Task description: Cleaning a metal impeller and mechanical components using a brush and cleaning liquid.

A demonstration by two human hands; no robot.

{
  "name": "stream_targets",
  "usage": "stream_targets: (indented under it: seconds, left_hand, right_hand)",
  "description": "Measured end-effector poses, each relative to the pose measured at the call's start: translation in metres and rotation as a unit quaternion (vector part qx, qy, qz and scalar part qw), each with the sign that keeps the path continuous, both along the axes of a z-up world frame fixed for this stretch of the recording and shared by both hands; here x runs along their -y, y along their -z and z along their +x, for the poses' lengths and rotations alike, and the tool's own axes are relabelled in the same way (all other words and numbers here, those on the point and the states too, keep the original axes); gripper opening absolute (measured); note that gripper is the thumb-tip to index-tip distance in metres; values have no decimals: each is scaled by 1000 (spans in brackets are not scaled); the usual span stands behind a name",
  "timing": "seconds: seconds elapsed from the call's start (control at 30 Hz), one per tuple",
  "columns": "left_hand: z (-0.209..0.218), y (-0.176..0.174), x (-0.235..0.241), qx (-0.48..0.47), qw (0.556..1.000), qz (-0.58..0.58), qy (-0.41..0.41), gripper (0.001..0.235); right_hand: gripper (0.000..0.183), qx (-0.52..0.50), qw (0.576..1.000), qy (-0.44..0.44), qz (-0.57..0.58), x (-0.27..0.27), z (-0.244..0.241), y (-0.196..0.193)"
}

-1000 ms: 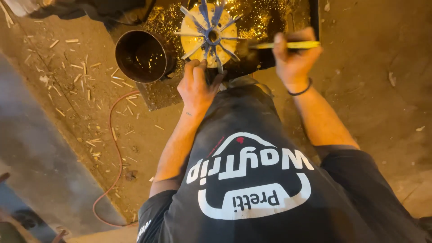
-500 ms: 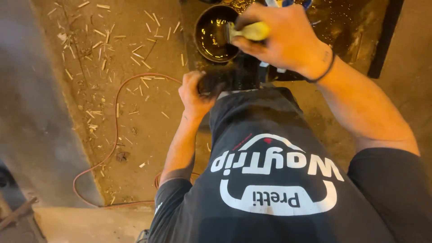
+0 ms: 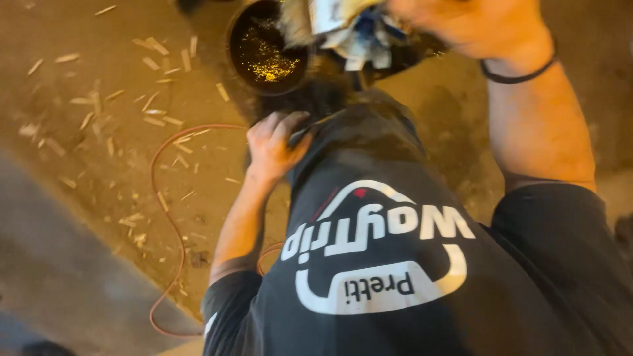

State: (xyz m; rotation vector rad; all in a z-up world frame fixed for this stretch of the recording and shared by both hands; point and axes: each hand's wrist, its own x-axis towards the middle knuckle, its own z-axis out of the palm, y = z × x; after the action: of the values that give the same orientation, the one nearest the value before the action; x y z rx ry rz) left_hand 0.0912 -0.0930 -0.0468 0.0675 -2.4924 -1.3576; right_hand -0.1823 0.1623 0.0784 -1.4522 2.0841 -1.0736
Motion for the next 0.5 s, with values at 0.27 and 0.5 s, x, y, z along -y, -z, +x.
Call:
stream_targets:
  seconds: [0.27, 0.5]
  left_hand:
    - [-54, -63, -39, 11, 998, -58, 5, 47]
    - [-89, -40, -88, 40, 980, -173, -90, 20]
  right_hand:
    - [19, -85, 980, 177, 25, -42, 51, -20]
    - [15, -119, 989, 76, -38, -86, 59, 24]
